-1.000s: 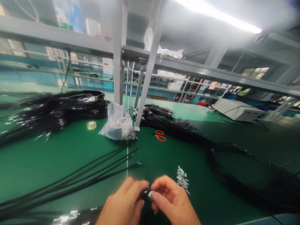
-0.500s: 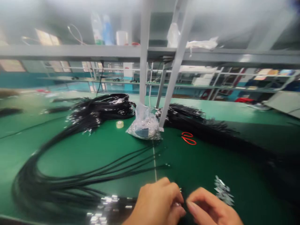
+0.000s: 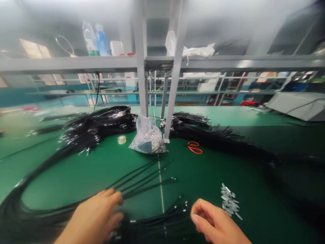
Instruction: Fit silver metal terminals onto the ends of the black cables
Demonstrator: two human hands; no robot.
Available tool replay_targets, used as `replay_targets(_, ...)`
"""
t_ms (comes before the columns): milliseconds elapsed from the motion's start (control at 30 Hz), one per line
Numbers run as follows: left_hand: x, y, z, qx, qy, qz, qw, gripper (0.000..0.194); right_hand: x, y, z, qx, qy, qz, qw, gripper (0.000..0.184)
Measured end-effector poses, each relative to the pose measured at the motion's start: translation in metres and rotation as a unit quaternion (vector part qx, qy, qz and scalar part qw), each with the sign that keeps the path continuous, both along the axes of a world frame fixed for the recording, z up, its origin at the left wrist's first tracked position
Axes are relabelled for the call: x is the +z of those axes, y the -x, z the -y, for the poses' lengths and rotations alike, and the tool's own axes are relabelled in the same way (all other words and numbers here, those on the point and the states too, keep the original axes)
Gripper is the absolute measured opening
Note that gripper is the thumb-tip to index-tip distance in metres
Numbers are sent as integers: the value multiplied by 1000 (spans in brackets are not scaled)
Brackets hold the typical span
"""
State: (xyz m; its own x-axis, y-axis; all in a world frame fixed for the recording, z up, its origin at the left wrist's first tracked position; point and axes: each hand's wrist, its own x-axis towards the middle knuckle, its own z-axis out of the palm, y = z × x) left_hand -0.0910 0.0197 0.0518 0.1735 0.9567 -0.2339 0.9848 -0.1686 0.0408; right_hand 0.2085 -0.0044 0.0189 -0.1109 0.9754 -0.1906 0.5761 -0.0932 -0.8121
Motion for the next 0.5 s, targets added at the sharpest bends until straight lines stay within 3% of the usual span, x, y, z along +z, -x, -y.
replay_targets(100,-10,-34,-28,-41,-53,32,997,17,10,-25,-7,-50,-19,65,997,26)
replay_targets(267,-43,-88,-63,-86,-77,51,992,18,14,-69,-19,-132,-85,211,965,19)
replay_targets(367,-55,-94,-71,-100,-74,58,991,25,2,-82,-21,-134,-85,242,957,15)
replay_targets(500,-46,-79,-73,-67,-73,82,992,19,-9,-83,-15,-95,-92,257,957,16)
